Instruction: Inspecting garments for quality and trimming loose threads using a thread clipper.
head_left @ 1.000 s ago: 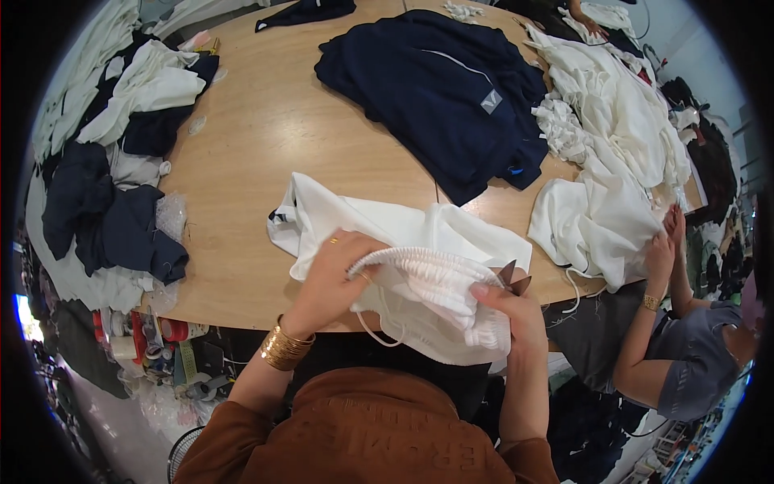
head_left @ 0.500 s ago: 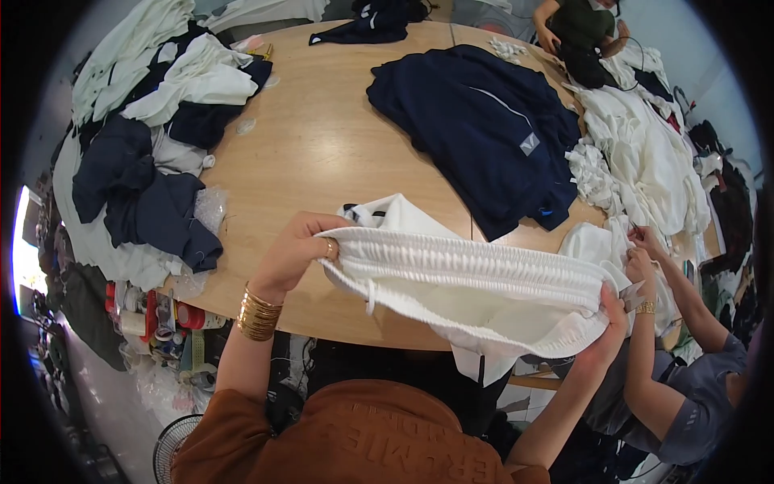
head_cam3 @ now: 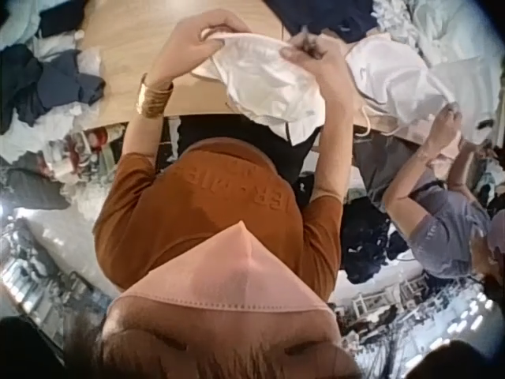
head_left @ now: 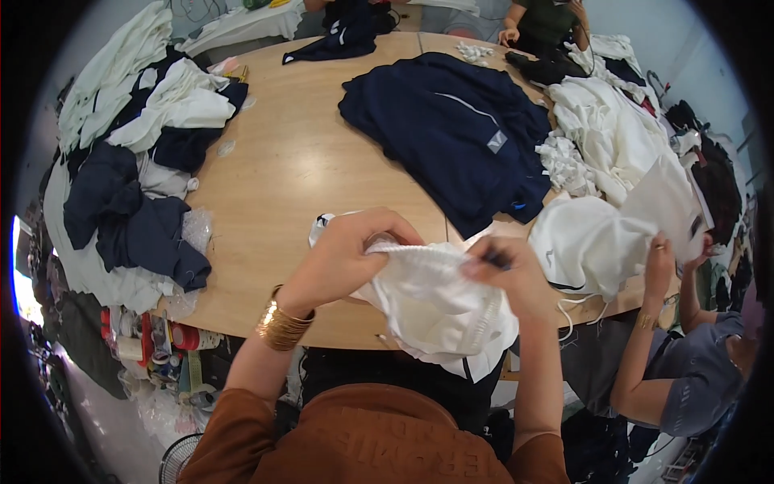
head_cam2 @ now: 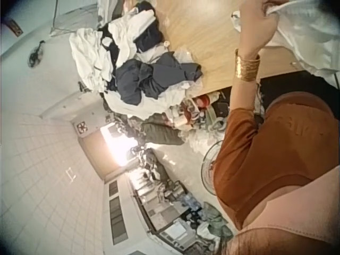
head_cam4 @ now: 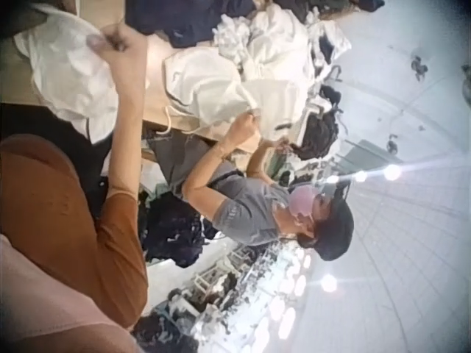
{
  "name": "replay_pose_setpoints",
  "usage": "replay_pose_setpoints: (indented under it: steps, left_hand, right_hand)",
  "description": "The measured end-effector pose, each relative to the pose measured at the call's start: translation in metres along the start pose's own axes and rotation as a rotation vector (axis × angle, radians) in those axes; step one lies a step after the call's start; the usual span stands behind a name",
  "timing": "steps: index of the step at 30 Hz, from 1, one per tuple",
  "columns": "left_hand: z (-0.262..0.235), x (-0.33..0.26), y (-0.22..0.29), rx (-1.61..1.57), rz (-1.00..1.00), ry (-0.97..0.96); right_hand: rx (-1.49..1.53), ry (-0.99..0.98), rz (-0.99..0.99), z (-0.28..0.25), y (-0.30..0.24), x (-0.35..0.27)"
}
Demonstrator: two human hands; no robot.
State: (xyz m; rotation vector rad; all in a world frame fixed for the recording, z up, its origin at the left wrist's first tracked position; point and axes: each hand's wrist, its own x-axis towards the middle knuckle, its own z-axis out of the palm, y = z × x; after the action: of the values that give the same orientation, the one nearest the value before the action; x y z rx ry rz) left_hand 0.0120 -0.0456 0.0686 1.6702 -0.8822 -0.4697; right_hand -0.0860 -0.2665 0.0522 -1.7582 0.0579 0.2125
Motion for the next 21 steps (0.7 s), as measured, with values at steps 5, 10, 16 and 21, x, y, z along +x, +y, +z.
replay_pose_setpoints:
  steps: [5,10,16,21]
  left_hand:
    - [-0.019,-0.007,-0.025,0.245,-0.040,0.107]
    - [-0.061,-0.020,-0.018,-0.079,-0.228,0.014]
    - [-0.054,-0.015,-0.010,-0.204,-0.264,-0.058]
    - [-0.042,-0.011,-0.003,-0.227,-0.262,-0.105]
  right_hand:
    - [0.570,0.534,-0.195,-0.043,-0.014,-0.037]
    - [0.811,0.760,-0.173,-0.070,0.004,-0.066]
    - [0.824,0.821,-0.167,-0.069,0.013,-0.079]
    - [0.786,0.721,-0.167,-0.066,0.016,-0.087]
